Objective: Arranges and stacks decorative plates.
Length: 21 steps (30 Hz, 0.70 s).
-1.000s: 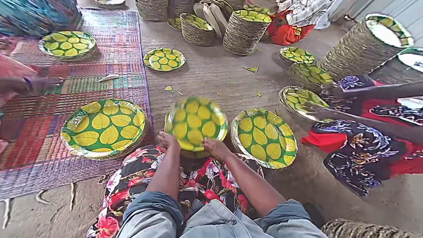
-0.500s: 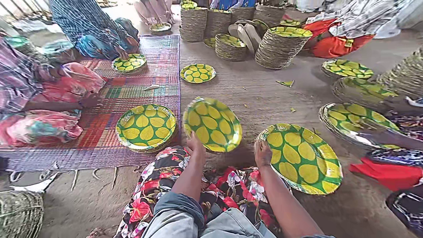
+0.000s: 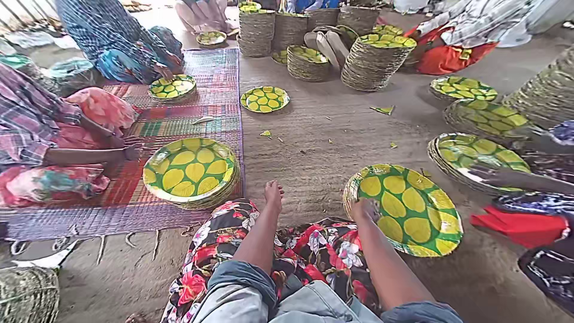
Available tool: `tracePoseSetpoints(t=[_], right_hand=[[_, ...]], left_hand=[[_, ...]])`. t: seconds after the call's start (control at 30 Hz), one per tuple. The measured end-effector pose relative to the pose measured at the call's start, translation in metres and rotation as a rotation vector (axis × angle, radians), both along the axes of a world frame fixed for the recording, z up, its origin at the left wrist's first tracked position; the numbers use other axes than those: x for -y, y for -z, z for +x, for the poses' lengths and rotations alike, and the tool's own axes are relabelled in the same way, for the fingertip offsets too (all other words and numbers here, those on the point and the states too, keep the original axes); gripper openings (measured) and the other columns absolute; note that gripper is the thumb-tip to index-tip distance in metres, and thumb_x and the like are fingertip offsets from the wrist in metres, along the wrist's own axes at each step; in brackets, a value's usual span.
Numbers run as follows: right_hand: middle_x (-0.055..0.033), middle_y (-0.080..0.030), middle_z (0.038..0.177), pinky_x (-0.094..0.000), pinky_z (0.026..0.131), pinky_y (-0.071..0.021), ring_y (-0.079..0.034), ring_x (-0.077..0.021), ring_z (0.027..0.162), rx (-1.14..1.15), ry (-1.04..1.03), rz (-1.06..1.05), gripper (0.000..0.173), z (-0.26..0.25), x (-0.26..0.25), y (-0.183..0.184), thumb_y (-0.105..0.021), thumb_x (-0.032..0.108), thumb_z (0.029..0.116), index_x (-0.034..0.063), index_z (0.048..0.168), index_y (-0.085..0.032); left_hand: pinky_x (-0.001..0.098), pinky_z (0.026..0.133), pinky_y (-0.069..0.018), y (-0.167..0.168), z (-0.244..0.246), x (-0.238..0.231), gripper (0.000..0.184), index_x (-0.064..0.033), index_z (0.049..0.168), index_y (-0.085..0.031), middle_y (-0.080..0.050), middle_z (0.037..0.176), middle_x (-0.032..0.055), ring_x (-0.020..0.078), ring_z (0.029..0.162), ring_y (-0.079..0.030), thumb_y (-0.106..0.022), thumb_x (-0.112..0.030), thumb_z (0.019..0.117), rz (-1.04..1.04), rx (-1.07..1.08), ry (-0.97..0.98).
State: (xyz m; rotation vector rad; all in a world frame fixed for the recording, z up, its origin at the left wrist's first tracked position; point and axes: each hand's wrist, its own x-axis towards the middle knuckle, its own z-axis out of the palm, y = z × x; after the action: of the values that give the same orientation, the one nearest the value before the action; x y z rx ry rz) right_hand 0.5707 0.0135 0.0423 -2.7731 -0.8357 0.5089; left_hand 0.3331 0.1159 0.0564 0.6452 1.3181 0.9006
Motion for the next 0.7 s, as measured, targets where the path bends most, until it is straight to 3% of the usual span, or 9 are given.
tracePoseSetpoints(t=[0.07,0.2,0.37,0.43,0.5,0.6,0.63,0.7], right_hand=[[-0.029,-0.046,0.154,-0.0648,0.114,-0.0338,-0.041,-0.0438,0.147,0.02,-0.053,0.0,0.053,-0.006,-0.003,-0.005,-0.048,0.039,0.1087,-0.003,0.138,-0.059],[-0.0269,-0.045,0.155,-0.0615,0.115,-0.0346,-0.041,-0.0416,0.146,0.02,-0.065,-0.027,0.046,-0.008,-0.004,-0.003,-0.051,0.023,0.1068,-0.0036,0.144,-0.054],[-0.0207,-0.056,0.146,-0.0599,0.114,-0.0363,-0.049,-0.0375,0.14,0.079,-0.014,0.026,0.041,-0.001,-0.003,0.001,-0.041,0.029,0.1108,0.0072,0.139,-0.061],[-0.0219,-0.06,0.141,-0.0592,0.111,-0.0388,-0.052,-0.0386,0.137,0.193,-0.041,0.122,0.039,-0.004,-0.002,-0.002,-0.042,0.027,0.1109,0.0057,0.134,-0.065],[-0.0266,-0.062,0.135,-0.0605,0.109,-0.0411,-0.055,-0.0427,0.132,0.28,-0.202,0.306,0.033,-0.012,-0.001,-0.004,-0.049,0.016,0.1075,-0.002,0.128,-0.068],[-0.0249,-0.071,0.118,-0.0562,0.099,-0.0528,-0.067,-0.0412,0.117,0.257,-0.634,0.477,0.026,-0.03,-0.001,0.012,-0.056,0.011,0.1033,-0.0031,0.116,-0.074],[-0.0235,-0.07,0.123,-0.0552,0.104,-0.0494,-0.064,-0.0399,0.122,0.149,-0.794,0.384,0.03,-0.036,-0.001,0.013,-0.052,0.015,0.1059,-0.0014,0.12,-0.073],[-0.0221,-0.066,0.133,-0.0536,0.113,-0.0413,-0.058,-0.0381,0.131,-0.029,-1.024,0.161,0.037,-0.042,-0.009,0.016,-0.047,0.022,0.1088,0.0007,0.127,-0.071]], left_hand=[[0.0389,0.086,-0.0495,0.004,0.004,-0.001,0.041,0.0023,0.144,-0.044,-0.06,0.126,0.0224,0.0259,0.101,-0.062,-0.037,-0.025,0.1138,-0.001,-0.06,0.143],[0.0418,0.093,-0.0491,0.016,0.011,-0.002,0.042,0.003,0.143,-0.048,-0.061,0.129,0.0239,0.0282,0.107,-0.063,-0.037,-0.025,0.1138,0.095,-0.249,0.416],[0.0494,0.101,-0.048,0.028,0.019,-0.007,0.041,-0.0009,0.137,-0.058,-0.065,0.129,0.0227,0.0326,0.114,-0.066,-0.04,-0.028,0.1123,0.253,-0.533,0.673],[0.0515,0.106,-0.0461,0.022,0.019,-0.005,0.042,0.0009,0.139,-0.056,-0.063,0.132,0.0255,0.0357,0.122,-0.063,-0.039,-0.027,0.1127,0.312,-0.572,0.692],[0.0549,0.113,-0.0414,0.019,0.019,-0.002,0.046,0.002,0.147,-0.048,-0.054,0.144,0.0284,0.0401,0.135,-0.054,-0.039,-0.026,0.1123,0.476,-0.661,0.612],[0.0597,0.126,-0.0143,0.034,0.024,-0.003,0.06,0.0038,0.158,-0.031,-0.025,0.166,0.0289,0.043,0.156,-0.021,-0.037,-0.028,0.1087,0.896,-0.902,0.427],[0.0613,0.125,-0.0114,0.04,0.026,-0.005,0.061,0.0045,0.158,-0.03,-0.023,0.167,0.0283,0.0427,0.157,-0.017,-0.036,-0.029,0.1072,1.005,-0.956,0.411],[0.063,0.125,-0.0107,0.039,0.027,-0.004,0.061,0.0031,0.158,-0.032,-0.022,0.167,0.0276,0.0416,0.158,-0.015,-0.041,-0.03,0.1083,1.003,-1.02,0.597]])
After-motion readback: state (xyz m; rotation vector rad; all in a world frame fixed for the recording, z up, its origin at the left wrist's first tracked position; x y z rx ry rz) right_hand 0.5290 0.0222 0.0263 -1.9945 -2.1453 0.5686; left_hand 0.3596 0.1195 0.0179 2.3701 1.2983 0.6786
